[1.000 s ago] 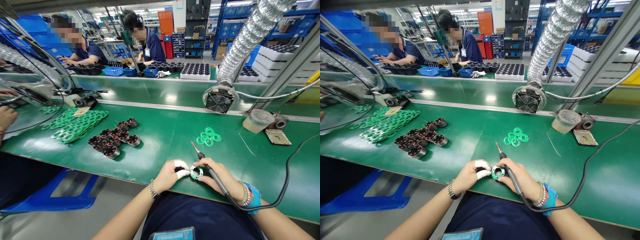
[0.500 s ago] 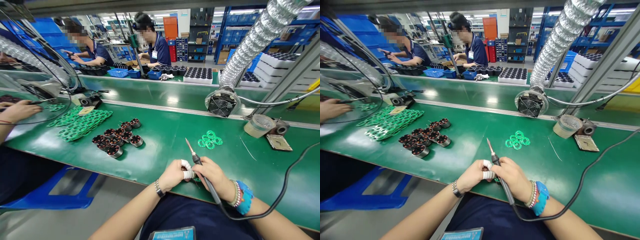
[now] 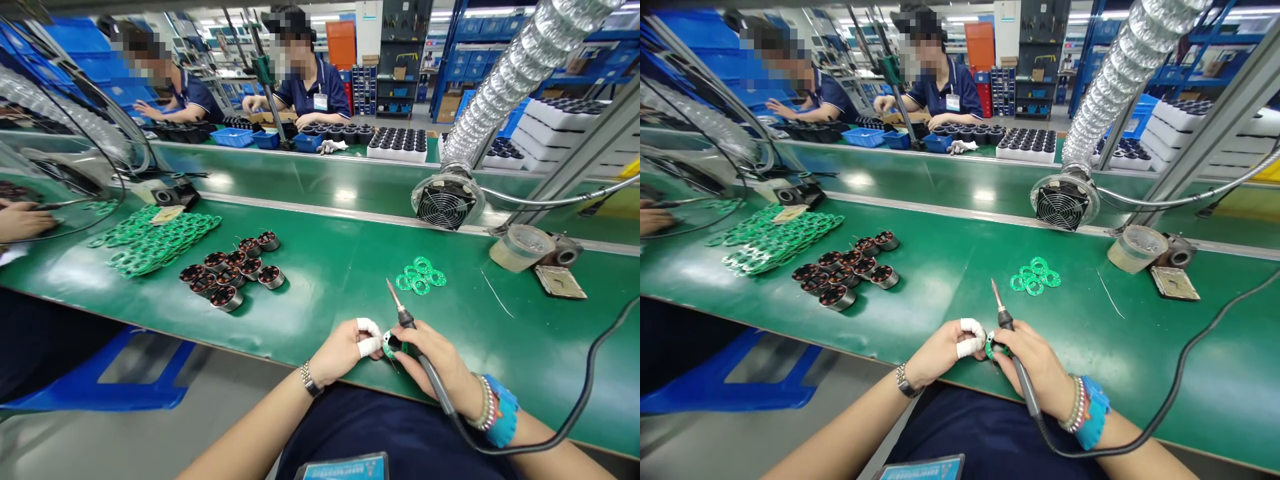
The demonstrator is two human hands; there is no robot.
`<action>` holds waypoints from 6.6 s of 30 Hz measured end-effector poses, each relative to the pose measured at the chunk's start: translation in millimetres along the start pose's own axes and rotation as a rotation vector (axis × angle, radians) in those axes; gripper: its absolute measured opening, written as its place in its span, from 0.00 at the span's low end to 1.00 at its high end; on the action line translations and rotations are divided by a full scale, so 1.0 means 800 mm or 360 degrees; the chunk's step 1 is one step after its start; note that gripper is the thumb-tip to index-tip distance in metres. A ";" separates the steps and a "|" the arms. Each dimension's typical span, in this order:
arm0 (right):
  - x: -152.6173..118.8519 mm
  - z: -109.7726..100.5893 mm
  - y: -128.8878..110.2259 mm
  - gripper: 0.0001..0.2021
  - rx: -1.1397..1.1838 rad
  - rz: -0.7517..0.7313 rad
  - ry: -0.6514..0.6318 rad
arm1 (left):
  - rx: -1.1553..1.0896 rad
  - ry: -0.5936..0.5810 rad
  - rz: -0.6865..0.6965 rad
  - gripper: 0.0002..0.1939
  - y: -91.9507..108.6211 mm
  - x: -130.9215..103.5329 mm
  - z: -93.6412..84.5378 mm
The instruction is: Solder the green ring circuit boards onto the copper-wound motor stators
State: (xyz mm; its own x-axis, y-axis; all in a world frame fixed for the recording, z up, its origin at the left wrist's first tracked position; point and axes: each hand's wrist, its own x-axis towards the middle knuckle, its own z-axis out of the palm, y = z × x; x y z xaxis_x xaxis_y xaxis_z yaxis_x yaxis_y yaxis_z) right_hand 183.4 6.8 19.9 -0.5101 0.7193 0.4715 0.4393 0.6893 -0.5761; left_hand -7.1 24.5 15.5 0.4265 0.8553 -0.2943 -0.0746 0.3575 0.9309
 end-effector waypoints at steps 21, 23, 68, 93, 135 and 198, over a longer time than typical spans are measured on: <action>-0.002 -0.062 -0.024 0.08 0.0303 0.0362 0.0029 | 0.0078 -0.0002 -0.0031 0.08 0.001 0.002 -0.002; -0.002 -0.061 -0.024 0.08 0.0282 0.0391 0.0011 | 0.0091 0.0006 -0.0039 0.08 0.001 0.001 -0.003; 0.019 -0.029 0.008 0.18 0.0291 0.0217 -0.0448 | 0.1599 -0.0106 0.0858 0.10 -0.014 -0.035 0.005; 0.014 0.010 -0.021 0.11 0.0172 0.0381 0.0056 | -0.0062 0.0121 -0.0006 0.12 -0.006 -0.014 0.019; -0.020 -0.065 -0.026 0.09 0.0405 0.0389 0.0047 | 0.0045 0.0114 -0.0130 0.06 0.000 -0.013 0.017; -0.033 -0.064 -0.040 0.13 0.0402 0.0263 0.0034 | 0.0096 0.0127 -0.0147 0.08 -0.007 -0.024 0.027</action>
State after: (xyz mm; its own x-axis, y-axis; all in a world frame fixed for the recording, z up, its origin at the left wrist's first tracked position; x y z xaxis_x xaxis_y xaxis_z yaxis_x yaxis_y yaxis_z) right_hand 220.7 -30.0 60.5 -0.4303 0.8233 0.3701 0.3157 0.5213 -0.7928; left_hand 4.7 -2.2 21.1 0.3558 0.8478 -0.3932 0.0170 0.4148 0.9098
